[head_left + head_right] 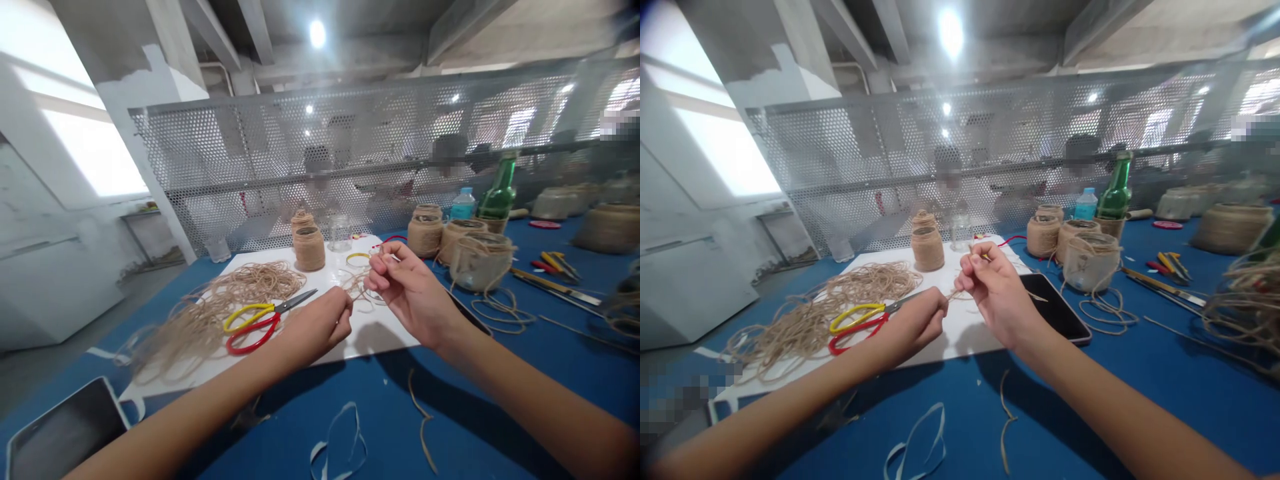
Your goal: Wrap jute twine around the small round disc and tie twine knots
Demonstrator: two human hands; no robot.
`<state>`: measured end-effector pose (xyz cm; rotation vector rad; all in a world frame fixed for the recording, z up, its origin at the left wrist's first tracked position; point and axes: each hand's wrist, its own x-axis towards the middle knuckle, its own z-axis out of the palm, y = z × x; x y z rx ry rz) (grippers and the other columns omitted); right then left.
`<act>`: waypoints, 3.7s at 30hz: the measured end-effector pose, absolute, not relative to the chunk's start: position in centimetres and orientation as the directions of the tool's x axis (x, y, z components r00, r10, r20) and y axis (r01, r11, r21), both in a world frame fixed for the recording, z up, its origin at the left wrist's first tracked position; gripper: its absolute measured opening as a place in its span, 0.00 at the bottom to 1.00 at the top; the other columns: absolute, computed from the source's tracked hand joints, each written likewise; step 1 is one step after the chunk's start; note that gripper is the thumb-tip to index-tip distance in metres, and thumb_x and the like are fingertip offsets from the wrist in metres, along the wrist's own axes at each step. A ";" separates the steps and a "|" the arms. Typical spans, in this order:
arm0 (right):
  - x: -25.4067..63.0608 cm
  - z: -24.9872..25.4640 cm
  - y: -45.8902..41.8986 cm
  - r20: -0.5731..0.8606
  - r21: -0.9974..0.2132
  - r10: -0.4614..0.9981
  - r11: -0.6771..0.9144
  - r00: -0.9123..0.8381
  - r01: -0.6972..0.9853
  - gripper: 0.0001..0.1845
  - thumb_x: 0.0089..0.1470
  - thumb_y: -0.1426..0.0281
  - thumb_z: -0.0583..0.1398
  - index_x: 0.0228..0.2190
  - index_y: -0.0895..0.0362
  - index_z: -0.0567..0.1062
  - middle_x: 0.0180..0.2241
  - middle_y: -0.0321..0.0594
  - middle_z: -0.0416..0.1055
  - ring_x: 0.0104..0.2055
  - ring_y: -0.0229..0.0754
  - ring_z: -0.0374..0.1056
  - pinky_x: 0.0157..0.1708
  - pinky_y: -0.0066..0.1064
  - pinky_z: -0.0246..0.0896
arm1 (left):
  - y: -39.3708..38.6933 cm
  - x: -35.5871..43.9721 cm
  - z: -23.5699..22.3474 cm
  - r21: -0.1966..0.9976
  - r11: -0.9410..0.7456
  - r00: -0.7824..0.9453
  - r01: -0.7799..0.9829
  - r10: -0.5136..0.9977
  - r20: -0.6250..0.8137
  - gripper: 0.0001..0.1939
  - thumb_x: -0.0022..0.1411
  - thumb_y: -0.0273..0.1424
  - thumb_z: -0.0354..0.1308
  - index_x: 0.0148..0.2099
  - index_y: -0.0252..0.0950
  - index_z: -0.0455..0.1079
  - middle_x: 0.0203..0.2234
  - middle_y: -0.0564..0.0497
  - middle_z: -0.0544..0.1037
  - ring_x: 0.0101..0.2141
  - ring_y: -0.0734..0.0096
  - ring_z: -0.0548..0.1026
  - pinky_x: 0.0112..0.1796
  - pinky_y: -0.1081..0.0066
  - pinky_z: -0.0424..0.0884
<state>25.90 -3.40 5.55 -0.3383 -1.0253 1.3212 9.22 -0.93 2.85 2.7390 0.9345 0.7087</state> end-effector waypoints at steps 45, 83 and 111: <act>27.6 5.7 -2.9 0.385 -0.864 0.904 0.282 -0.187 -0.417 0.06 0.53 0.70 0.55 0.27 0.54 0.61 0.24 0.30 0.60 0.24 0.33 0.56 0.27 0.28 0.53 | 0.0 8.3 4.8 0.837 -0.525 0.587 0.150 0.729 0.352 0.12 0.54 0.22 0.51 0.41 0.37 0.64 0.36 0.49 0.69 0.35 0.71 0.70 0.39 0.65 0.70; 26.9 4.0 -2.2 0.597 -0.642 0.798 0.537 -0.083 0.547 0.08 0.52 0.71 0.54 0.29 0.54 0.73 0.34 0.39 0.71 0.39 0.45 0.64 0.43 0.40 0.54 | 0.3 7.7 5.3 0.576 -0.745 0.479 0.337 0.662 0.576 0.13 0.58 0.22 0.49 0.45 0.36 0.63 0.42 0.47 0.70 0.42 0.68 0.69 0.43 0.64 0.69; 25.9 4.7 -3.6 0.439 -0.666 0.836 0.549 -0.331 0.505 0.12 0.56 0.70 0.51 0.24 0.56 0.69 0.27 0.35 0.69 0.32 0.37 0.65 0.35 0.29 0.56 | -0.3 7.5 4.4 0.077 -0.825 0.599 0.560 0.467 0.650 0.13 0.63 0.31 0.47 0.49 0.36 0.62 0.37 0.46 0.74 0.38 0.65 0.70 0.38 0.64 0.67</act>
